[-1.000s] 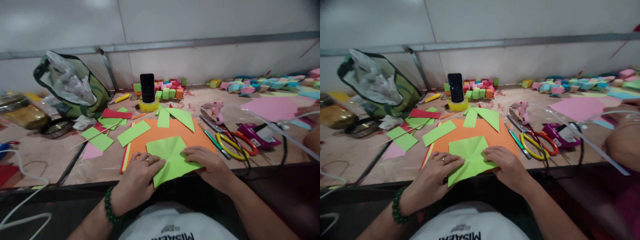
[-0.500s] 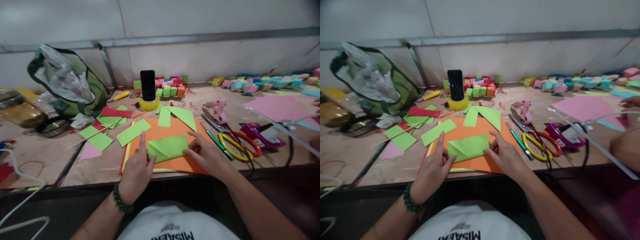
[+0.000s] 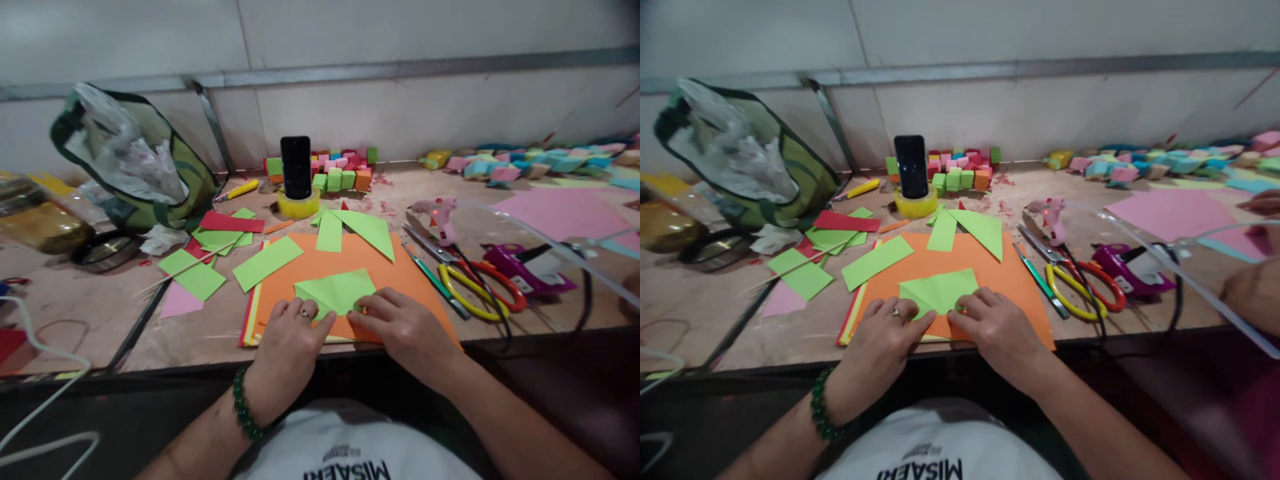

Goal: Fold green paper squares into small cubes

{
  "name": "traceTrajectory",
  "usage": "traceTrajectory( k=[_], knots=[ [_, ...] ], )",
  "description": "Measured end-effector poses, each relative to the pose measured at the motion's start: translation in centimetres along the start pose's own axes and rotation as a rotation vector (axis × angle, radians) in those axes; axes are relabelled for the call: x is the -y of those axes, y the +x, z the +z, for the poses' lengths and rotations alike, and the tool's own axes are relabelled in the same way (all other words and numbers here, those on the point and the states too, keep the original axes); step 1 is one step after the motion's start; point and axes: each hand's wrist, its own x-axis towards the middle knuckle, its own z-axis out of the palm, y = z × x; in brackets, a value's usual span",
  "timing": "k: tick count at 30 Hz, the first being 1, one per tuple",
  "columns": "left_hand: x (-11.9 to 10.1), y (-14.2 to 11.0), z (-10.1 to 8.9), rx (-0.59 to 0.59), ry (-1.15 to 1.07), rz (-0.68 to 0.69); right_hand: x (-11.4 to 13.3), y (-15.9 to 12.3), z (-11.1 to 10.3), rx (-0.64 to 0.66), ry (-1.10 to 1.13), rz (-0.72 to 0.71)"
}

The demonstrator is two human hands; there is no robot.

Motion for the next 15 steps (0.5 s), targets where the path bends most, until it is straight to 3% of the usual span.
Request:
traceTrajectory(
  k=[8, 12, 15],
  knots=[
    [3.0, -2.5, -1.0, -0.067, -0.368, -0.114, -1.7, -3.1, -1.0, -0.048, -0.058, 0.173],
    [2.9, -1.0, -0.1, -0.117, -0.571, -0.359, -1.6, -3.2, -0.5, -0.076, -0.020, 0.206],
    [2.0, 0.1, 0.3, -0.229, -0.651, -0.397, -1.3, -3.0, -0.3, -0.089, 0.007, 0.229]
  ],
)
